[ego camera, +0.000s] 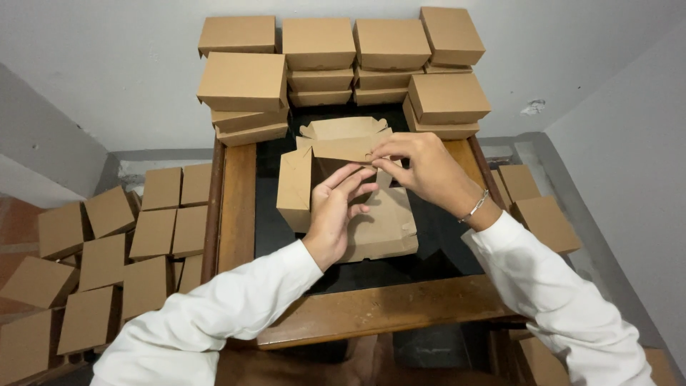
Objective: Folding a cardboard template into a finished box and placing it on a stack.
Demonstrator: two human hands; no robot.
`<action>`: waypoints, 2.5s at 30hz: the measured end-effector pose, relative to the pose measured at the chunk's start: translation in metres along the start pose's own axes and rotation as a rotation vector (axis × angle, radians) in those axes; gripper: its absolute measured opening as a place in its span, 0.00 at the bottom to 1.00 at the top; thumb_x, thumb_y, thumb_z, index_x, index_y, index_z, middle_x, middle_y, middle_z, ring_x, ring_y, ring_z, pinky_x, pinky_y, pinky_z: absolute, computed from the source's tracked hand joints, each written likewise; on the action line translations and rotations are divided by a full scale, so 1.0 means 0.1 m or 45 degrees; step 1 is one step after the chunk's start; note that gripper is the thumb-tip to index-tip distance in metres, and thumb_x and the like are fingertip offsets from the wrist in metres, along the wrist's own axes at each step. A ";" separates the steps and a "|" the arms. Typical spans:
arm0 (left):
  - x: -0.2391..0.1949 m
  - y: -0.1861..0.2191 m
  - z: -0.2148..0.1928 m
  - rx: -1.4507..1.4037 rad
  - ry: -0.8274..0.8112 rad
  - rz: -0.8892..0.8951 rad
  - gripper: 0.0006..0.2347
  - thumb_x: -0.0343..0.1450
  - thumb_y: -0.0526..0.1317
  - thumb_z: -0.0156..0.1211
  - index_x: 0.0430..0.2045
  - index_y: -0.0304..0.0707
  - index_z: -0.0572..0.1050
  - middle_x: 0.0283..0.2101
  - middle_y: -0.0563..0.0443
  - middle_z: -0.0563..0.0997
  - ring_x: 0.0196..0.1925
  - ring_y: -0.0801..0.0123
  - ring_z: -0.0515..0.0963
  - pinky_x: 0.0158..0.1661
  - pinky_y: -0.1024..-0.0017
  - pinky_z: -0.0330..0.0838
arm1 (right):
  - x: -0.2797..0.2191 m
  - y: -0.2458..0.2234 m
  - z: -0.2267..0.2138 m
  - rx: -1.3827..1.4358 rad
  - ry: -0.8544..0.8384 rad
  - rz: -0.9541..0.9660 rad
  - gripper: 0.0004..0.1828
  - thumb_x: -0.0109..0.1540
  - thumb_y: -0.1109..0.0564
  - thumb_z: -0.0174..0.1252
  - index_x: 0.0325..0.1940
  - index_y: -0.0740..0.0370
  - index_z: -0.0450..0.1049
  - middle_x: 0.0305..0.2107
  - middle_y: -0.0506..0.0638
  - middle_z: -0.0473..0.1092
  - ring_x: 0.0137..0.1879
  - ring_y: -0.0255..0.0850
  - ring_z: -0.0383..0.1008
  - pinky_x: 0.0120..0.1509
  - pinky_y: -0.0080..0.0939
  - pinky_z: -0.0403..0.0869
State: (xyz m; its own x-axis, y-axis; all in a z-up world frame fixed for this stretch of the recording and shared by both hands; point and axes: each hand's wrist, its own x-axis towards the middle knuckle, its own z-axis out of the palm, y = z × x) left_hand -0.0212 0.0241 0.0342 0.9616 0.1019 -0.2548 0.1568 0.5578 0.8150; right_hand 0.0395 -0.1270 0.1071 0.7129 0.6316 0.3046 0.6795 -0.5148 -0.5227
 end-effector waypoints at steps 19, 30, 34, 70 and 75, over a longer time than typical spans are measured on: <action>0.04 -0.09 -0.05 0.114 0.006 0.122 0.17 0.75 0.35 0.49 0.58 0.27 0.71 0.51 0.40 0.82 0.38 0.69 0.83 0.23 0.84 0.76 | -0.03 0.31 0.28 -0.420 0.161 -0.249 0.04 0.61 0.57 0.67 0.34 0.56 0.78 0.38 0.44 0.76 0.44 0.45 0.81 0.45 0.42 0.79; -0.21 -0.23 -0.13 1.817 -0.725 1.319 0.21 0.70 0.39 0.63 0.59 0.38 0.69 0.56 0.36 0.71 0.59 0.40 0.75 0.47 0.48 0.77 | 0.61 0.69 0.23 -0.291 0.052 0.095 0.04 0.61 0.55 0.65 0.32 0.54 0.81 0.25 0.47 0.79 0.36 0.46 0.81 0.42 0.41 0.77; 0.01 -0.60 -0.32 2.182 -0.546 1.570 0.26 0.68 0.40 0.66 0.61 0.43 0.65 0.54 0.42 0.70 0.57 0.48 0.74 0.46 0.56 0.75 | 0.69 0.96 0.59 -0.185 -0.094 0.164 0.05 0.59 0.55 0.68 0.31 0.58 0.83 0.25 0.52 0.79 0.36 0.49 0.82 0.43 0.44 0.77; 0.26 -0.76 -0.60 2.113 -0.518 1.217 0.05 0.74 0.40 0.55 0.32 0.40 0.72 0.27 0.51 0.73 0.35 0.58 0.78 0.26 0.66 0.77 | 0.48 1.22 1.05 -0.580 -0.280 0.103 0.09 0.65 0.53 0.57 0.43 0.51 0.83 0.33 0.59 0.80 0.44 0.60 0.80 0.51 0.56 0.80; 0.26 -0.76 -0.61 2.103 -0.525 1.216 0.05 0.74 0.40 0.55 0.31 0.41 0.74 0.26 0.51 0.73 0.35 0.60 0.79 0.25 0.69 0.77 | 0.51 1.27 1.14 -0.584 -0.232 0.155 0.08 0.64 0.52 0.59 0.43 0.48 0.83 0.32 0.53 0.80 0.44 0.53 0.81 0.52 0.51 0.80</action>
State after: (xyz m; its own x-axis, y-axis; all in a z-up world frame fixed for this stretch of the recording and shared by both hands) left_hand -0.0214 0.0346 -0.0665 0.7919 -0.4505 0.4123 -0.5762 -0.7749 0.2600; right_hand 0.1420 -0.0945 -0.0342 0.7775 0.6212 0.0983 0.6289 -0.7666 -0.1298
